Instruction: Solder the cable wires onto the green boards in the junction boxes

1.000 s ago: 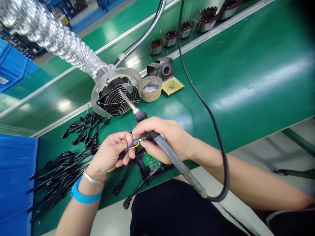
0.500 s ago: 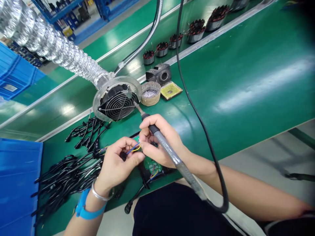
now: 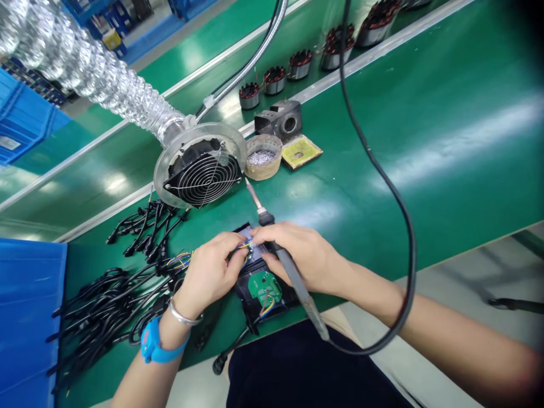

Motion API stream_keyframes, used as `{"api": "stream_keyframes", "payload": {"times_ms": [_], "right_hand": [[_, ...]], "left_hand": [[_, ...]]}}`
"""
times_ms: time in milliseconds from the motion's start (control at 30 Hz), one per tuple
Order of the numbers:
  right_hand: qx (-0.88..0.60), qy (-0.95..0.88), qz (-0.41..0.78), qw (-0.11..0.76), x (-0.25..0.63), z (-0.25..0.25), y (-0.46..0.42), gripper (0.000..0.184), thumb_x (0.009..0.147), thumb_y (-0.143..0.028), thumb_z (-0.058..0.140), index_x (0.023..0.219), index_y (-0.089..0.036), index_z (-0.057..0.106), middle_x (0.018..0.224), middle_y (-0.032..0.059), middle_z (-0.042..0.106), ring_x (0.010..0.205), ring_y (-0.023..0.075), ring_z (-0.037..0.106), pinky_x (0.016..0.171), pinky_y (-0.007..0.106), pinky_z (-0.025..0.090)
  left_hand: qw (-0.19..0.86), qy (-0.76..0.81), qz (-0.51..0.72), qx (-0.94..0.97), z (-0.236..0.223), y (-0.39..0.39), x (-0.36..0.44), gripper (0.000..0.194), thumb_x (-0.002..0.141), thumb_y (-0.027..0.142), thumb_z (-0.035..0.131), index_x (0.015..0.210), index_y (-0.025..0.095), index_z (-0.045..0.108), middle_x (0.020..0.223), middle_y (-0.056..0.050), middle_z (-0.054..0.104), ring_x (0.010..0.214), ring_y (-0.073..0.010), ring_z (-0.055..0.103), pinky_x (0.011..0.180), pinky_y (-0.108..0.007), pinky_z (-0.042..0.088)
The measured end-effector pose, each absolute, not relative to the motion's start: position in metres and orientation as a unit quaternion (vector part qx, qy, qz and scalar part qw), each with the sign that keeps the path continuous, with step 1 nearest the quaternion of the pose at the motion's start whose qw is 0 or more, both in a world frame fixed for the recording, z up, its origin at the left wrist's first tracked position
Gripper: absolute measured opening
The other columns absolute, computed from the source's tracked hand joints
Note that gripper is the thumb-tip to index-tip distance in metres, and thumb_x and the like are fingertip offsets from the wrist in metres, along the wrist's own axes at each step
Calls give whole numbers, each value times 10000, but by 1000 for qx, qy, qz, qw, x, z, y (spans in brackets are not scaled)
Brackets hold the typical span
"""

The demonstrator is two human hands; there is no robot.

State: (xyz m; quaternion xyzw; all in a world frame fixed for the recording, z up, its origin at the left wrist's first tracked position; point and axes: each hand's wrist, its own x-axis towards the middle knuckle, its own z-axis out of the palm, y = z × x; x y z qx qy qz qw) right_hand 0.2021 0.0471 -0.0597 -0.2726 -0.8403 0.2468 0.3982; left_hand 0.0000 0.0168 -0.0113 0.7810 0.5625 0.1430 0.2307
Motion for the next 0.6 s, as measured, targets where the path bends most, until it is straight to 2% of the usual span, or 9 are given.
{"api": "stream_keyframes", "payload": {"times_ms": [100, 233, 400, 500, 600], "right_hand": [[-247, -859, 251, 370, 207, -66, 48, 251, 886, -126, 529, 1125, -201, 510, 1006, 72, 692, 894, 201, 643, 793, 337, 481], [-234, -873, 255, 343, 210, -62, 51, 172, 954, -198, 484, 1120, -196, 529, 950, 62, 679, 824, 194, 606, 747, 338, 439], [-237, -883, 246, 323, 211, -58, 53, 207, 968, -172, 439, 1142, -183, 550, 903, 53, 674, 812, 193, 612, 719, 335, 439], [-227, -868, 281, 341, 212, -60, 55, 197, 923, -160, 523, 1119, -172, 549, 915, 47, 690, 784, 178, 627, 708, 324, 473], [-251, -816, 322, 410, 215, -59, 57, 184, 899, -114, 560, 1066, -189, 575, 910, 32, 721, 757, 154, 661, 716, 298, 512]], "left_hand": [[233, 567, 104, 784, -16, 19, 0, 141, 951, 236, 490, 991, 214, 623, 990, -24, 687, 898, -181, 644, 794, -301, 483], [212, 566, 82, 793, -16, 19, -2, 135, 961, 233, 475, 947, 216, 607, 936, -12, 667, 837, -166, 631, 725, -281, 464], [196, 590, 110, 776, -20, 21, -2, 147, 943, 229, 510, 856, 200, 624, 839, -13, 644, 776, -148, 608, 689, -257, 456], [122, 616, 151, 763, -24, 21, -2, 138, 914, 238, 551, 839, 191, 658, 782, -18, 591, 728, -148, 569, 648, -261, 447], [49, 629, 149, 762, -28, 23, -3, 160, 895, 263, 572, 797, 187, 672, 763, -28, 553, 738, -171, 529, 657, -295, 435]]}}
